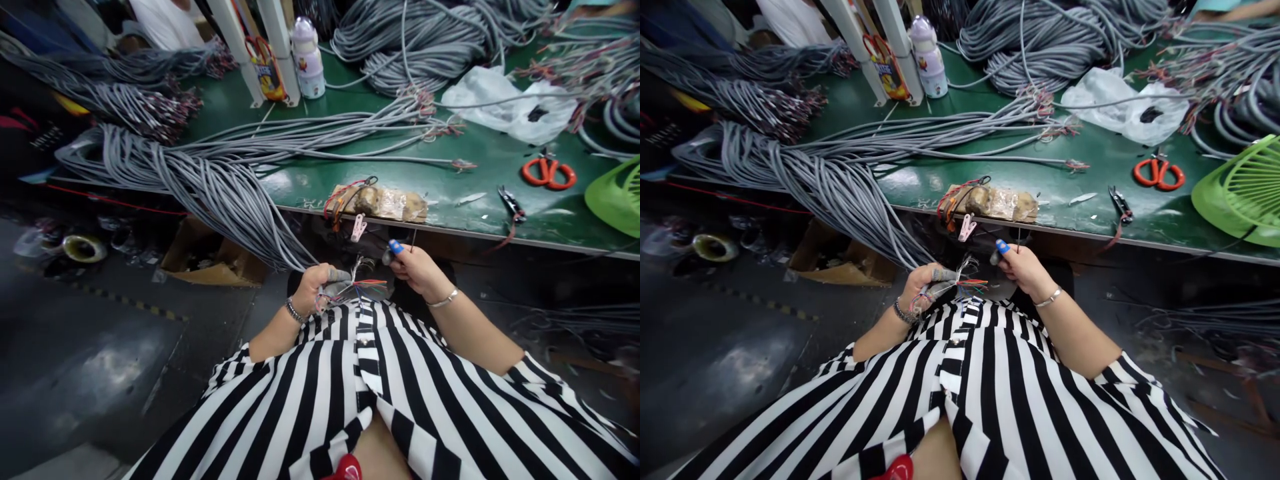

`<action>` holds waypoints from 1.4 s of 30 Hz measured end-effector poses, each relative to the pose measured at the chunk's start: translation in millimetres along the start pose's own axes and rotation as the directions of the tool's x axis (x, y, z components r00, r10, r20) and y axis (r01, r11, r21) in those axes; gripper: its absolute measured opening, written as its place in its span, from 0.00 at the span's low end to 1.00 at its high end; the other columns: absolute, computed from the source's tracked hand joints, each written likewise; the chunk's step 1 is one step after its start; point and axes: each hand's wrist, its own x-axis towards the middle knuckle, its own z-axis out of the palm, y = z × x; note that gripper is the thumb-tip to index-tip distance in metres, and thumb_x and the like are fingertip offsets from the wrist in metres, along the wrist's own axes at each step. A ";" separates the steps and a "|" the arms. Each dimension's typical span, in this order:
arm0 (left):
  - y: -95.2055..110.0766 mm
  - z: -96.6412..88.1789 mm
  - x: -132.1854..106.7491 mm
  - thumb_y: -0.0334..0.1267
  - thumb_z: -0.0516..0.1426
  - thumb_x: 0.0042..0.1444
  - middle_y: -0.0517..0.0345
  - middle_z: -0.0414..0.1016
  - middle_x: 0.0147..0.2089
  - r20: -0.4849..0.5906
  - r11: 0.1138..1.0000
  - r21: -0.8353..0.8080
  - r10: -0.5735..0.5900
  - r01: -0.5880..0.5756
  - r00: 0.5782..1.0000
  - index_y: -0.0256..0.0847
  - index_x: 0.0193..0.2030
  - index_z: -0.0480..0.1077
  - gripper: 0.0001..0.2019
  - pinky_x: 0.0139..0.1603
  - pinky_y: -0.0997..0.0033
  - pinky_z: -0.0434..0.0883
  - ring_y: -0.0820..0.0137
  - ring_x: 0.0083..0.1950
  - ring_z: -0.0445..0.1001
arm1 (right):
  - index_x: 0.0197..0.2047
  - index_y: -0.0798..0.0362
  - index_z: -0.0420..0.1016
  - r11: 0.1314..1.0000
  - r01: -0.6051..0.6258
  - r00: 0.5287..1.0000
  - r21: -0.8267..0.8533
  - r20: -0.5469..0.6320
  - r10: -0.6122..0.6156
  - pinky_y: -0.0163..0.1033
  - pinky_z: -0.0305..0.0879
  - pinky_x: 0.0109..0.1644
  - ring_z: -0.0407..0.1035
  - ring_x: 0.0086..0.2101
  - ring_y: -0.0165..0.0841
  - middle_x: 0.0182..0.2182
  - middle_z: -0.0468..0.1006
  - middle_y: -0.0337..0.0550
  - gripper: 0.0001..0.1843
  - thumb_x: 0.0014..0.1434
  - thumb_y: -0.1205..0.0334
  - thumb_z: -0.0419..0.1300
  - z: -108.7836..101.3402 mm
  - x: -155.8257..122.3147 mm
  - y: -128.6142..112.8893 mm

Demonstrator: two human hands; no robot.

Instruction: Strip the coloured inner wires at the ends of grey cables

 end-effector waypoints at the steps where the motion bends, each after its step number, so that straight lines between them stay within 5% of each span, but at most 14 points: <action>1: -1.4 0.3 -1.4 0.59 0.58 0.56 0.51 0.76 0.31 -0.010 1.000 0.002 -0.014 0.014 1.000 0.40 0.43 0.80 0.23 0.35 0.70 0.69 0.69 0.32 0.73 | 0.23 0.54 0.66 0.999 -0.010 0.999 -0.031 0.051 0.011 0.32 0.30 0.18 0.38 0.15 0.19 0.13 0.53 0.29 0.31 0.47 0.31 0.64 -1.0 -2.6 -0.3; 6: 1.9 0.6 3.4 0.66 0.56 0.53 0.50 0.77 0.30 0.010 0.998 -0.022 -0.065 0.065 0.998 0.40 0.40 0.80 0.30 0.34 0.69 0.69 0.68 0.31 0.73 | 0.18 0.53 0.60 0.971 -0.013 0.948 -0.238 0.305 0.088 0.31 0.34 0.17 0.41 0.15 0.19 0.13 0.56 0.31 0.35 0.45 0.28 0.62 11.4 -7.3 -4.4; 11: 10.9 -1.6 11.5 0.72 0.54 0.47 0.49 0.76 0.27 0.074 0.996 -0.036 -0.084 0.087 0.994 0.39 0.34 0.80 0.35 0.33 0.68 0.68 0.67 0.30 0.72 | 0.18 0.54 0.65 0.932 -0.016 0.848 -0.362 0.489 0.205 0.31 0.43 0.18 0.49 0.15 0.20 0.12 0.60 0.30 0.29 0.42 0.39 0.70 39.3 1.8 -9.4; 15: 9.5 -4.8 9.2 0.72 0.55 0.46 0.50 0.75 0.28 0.056 0.992 -0.052 -0.111 0.114 0.992 0.39 0.33 0.80 0.34 0.34 0.67 0.68 0.68 0.30 0.71 | 0.19 0.54 0.65 0.961 -0.107 0.927 -0.256 0.325 0.189 0.30 0.49 0.18 0.54 0.16 0.22 0.14 0.65 0.32 0.24 0.40 0.46 0.72 52.9 10.9 -0.9; 18: 6.9 -5.3 4.9 0.71 0.55 0.48 0.50 0.76 0.29 0.020 0.990 -0.074 -0.119 0.120 0.993 0.39 0.37 0.80 0.34 0.35 0.67 0.69 0.67 0.31 0.73 | 0.19 0.53 0.62 0.985 -0.100 0.986 -0.138 0.118 0.116 0.30 0.42 0.16 0.49 0.14 0.20 0.12 0.60 0.30 0.22 0.43 0.50 0.70 48.1 19.0 5.7; 23: 6.2 -2.7 -0.4 0.55 0.62 0.54 0.52 0.76 0.30 -0.167 0.975 -0.089 -0.216 0.204 0.962 0.38 0.38 0.80 0.20 0.33 0.69 0.69 0.69 0.31 0.73 | 0.21 0.50 0.55 0.988 0.012 0.990 0.154 -0.140 0.009 0.28 0.34 0.16 0.40 0.14 0.19 0.12 0.49 0.25 0.27 0.46 0.47 0.69 19.9 31.2 4.7; 25: 7.8 -2.5 2.7 0.51 0.63 0.54 0.52 0.76 0.32 -0.246 0.966 -0.121 -0.252 0.228 0.936 0.38 0.39 0.80 0.17 0.34 0.70 0.71 0.69 0.32 0.74 | 0.22 0.51 0.57 0.978 0.023 0.994 0.209 -0.109 0.000 0.28 0.34 0.16 0.39 0.14 0.19 0.13 0.50 0.26 0.28 0.48 0.41 0.68 12.0 33.7 2.9; 28: 9.5 -1.9 15.8 0.49 0.63 0.55 0.52 0.78 0.34 -0.300 0.963 -0.145 -0.262 0.228 0.917 0.38 0.40 0.79 0.16 0.38 0.69 0.74 0.68 0.34 0.76 | 0.27 0.53 0.65 0.977 -0.046 0.996 0.208 0.090 0.028 0.28 0.32 0.16 0.38 0.15 0.19 0.15 0.56 0.29 0.29 0.50 0.34 0.63 12.0 36.3 -1.2; 32: 3.4 2.7 39.3 0.46 0.64 0.54 0.54 0.80 0.35 -0.370 0.975 -0.122 -0.221 0.188 0.903 0.38 0.39 0.78 0.12 0.42 0.68 0.76 0.68 0.36 0.78 | 0.32 0.55 0.70 0.981 -0.099 0.961 0.167 0.272 0.050 0.28 0.31 0.17 0.41 0.16 0.19 0.22 0.66 0.34 0.28 0.50 0.35 0.63 28.0 40.5 -11.9; 34: -2.2 5.8 48.3 0.44 0.64 0.55 0.53 0.80 0.36 -0.388 0.982 -0.094 -0.189 0.165 0.902 0.38 0.39 0.78 0.11 0.43 0.67 0.76 0.68 0.37 0.78 | 0.31 0.55 0.70 0.990 -0.031 0.971 0.139 0.238 -0.003 0.28 0.32 0.17 0.41 0.16 0.18 0.21 0.66 0.34 0.26 0.48 0.39 0.67 36.7 43.4 -15.8; 39: -14.6 11.3 55.2 0.42 0.63 0.55 0.50 0.81 0.38 -0.364 0.988 -0.057 -0.156 0.146 0.918 0.37 0.41 0.77 0.11 0.45 0.65 0.76 0.66 0.39 0.79 | 0.26 0.53 0.67 0.975 0.201 0.979 0.099 -0.069 -0.194 0.29 0.37 0.17 0.45 0.16 0.20 0.16 0.62 0.32 0.27 0.43 0.38 0.69 46.8 52.6 -11.7; 42: -21.0 12.8 52.2 0.42 0.63 0.55 0.50 0.81 0.38 -0.339 0.984 -0.060 -0.177 0.166 0.924 0.37 0.41 0.78 0.11 0.46 0.65 0.76 0.66 0.40 0.79 | 0.24 0.52 0.63 0.974 0.154 0.988 0.168 -0.033 -0.150 0.30 0.37 0.17 0.45 0.16 0.21 0.16 0.62 0.32 0.30 0.43 0.34 0.68 47.0 57.8 -8.8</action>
